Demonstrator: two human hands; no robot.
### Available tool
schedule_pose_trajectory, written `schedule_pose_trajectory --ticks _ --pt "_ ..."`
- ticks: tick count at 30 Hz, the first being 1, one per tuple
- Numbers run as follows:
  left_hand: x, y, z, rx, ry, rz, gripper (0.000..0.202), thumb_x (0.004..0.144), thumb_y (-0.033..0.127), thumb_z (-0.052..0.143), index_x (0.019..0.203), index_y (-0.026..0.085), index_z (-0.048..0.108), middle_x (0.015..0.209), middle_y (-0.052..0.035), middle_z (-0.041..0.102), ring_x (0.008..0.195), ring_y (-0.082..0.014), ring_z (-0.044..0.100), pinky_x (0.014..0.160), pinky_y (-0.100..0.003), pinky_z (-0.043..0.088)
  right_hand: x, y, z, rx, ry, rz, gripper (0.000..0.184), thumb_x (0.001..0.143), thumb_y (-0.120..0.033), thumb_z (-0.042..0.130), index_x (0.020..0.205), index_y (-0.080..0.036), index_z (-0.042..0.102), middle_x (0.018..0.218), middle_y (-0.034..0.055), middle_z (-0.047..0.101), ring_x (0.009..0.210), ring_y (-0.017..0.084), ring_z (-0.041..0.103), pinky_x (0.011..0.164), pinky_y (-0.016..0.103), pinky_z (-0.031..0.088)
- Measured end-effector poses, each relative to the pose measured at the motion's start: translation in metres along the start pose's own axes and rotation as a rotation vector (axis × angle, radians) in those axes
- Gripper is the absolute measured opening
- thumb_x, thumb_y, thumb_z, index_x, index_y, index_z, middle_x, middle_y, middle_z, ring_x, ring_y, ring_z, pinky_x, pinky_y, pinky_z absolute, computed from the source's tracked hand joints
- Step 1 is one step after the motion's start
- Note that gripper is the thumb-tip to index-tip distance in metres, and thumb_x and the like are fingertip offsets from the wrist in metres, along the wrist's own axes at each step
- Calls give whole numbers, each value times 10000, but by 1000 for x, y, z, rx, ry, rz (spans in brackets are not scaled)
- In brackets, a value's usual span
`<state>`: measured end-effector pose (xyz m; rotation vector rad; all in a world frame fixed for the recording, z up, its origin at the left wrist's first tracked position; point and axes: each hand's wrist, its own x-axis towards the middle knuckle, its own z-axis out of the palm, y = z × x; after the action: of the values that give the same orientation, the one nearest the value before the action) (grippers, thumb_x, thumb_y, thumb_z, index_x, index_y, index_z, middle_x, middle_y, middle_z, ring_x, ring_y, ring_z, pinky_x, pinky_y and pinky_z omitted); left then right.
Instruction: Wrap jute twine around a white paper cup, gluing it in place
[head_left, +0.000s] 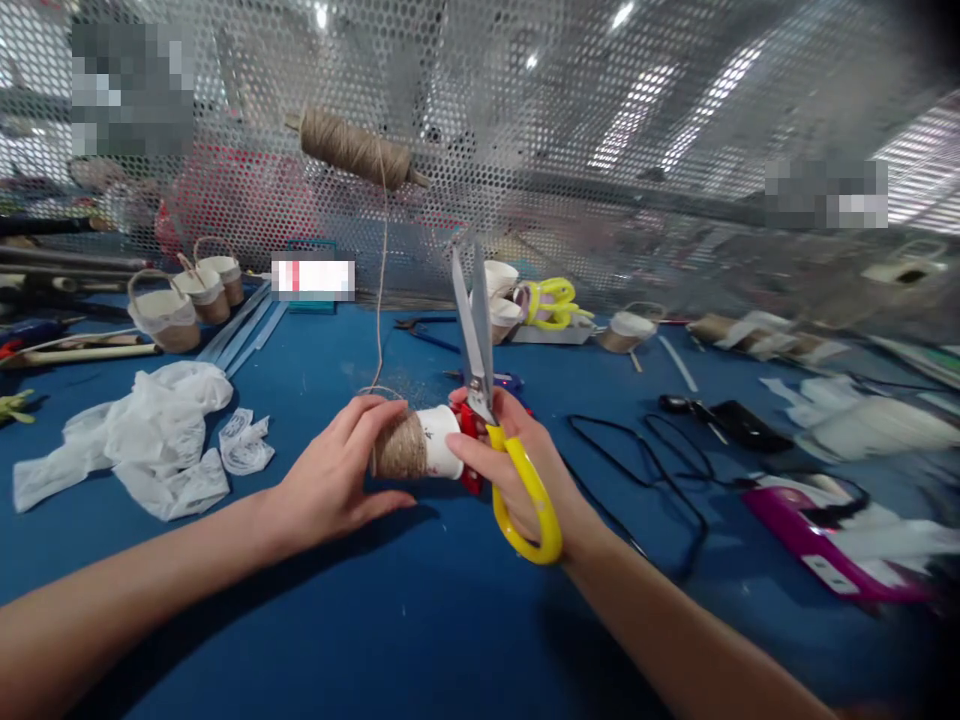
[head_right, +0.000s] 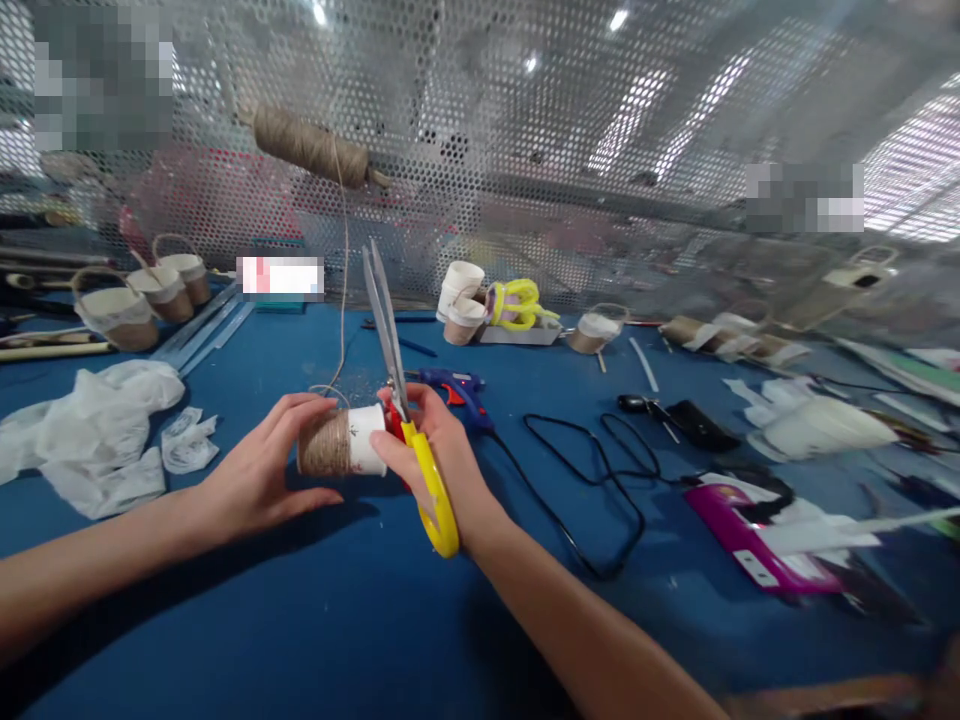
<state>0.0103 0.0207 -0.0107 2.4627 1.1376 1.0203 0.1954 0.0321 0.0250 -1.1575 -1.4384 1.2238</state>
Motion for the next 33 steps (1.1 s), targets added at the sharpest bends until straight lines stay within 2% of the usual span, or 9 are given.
schedule_pose_trajectory --ticks 2,5,9,15,21,25,27,31,33 --pt "2 4 -1 -72 -3 -96 642 705 377 652 1208 162 317 1168 -155 458 1097 -279 469 897 -455 429 -2 2 2 8 -9 -8 303 638 -201 631 904 -221 488 668 -63 513 486 58 438 437 198 361" --pt "8 12 -4 -207 26 -288 459 725 332 608 1107 166 416 1072 -105 526 995 -236 531 857 -410 445 -4 3 7 23 -2 -18 324 625 -184 625 908 -227 473 700 -52 546 546 75 497 506 213 425" --pt "13 19 -6 -308 15 -417 324 721 245 558 1024 160 480 1024 -84 561 903 -215 552 779 -374 460 -6 6 12 8 4 -53 361 595 -152 624 910 -226 464 743 -33 584 649 107 557 627 254 478" --pt "14 23 -7 -309 -2 -473 283 700 210 529 974 145 502 933 -68 567 823 -197 538 723 -350 451 -8 10 14 -44 -30 -91 354 607 -157 600 923 -227 456 735 -27 587 657 122 577 636 273 484" --pt "11 21 -8 -325 -23 -470 284 724 263 540 982 149 501 963 -75 561 849 -206 545 755 -368 454 -10 10 14 -63 -34 -106 327 624 -177 600 917 -224 464 703 -38 547 637 114 564 635 274 476" --pt "7 14 -6 -329 -98 -350 466 700 354 628 1095 166 469 1095 -106 538 990 -244 527 864 -399 424 -8 7 12 -29 -52 -72 332 622 -200 621 912 -224 462 705 -39 536 631 108 548 627 267 469" --pt "7 10 -7 -345 -125 -314 487 694 367 645 1111 182 474 1118 -102 541 1022 -255 520 890 -402 410 -5 6 8 -23 -61 -58 333 641 -252 631 923 -225 457 708 -40 518 619 102 531 608 259 464" --pt "9 3 -16 -534 -61 -520 466 716 396 615 1092 160 473 955 -76 602 853 -226 591 737 -341 476 2 9 -8 -149 -78 -102 416 641 -385 650 953 -231 422 710 -39 483 590 109 500 585 277 459" --pt "11 1 -22 -652 -3 -613 471 725 401 600 1093 146 456 919 -70 606 797 -205 604 667 -298 483 3 12 -16 -291 -108 -149 480 622 -391 670 992 -238 405 764 -23 490 632 124 505 641 308 463"
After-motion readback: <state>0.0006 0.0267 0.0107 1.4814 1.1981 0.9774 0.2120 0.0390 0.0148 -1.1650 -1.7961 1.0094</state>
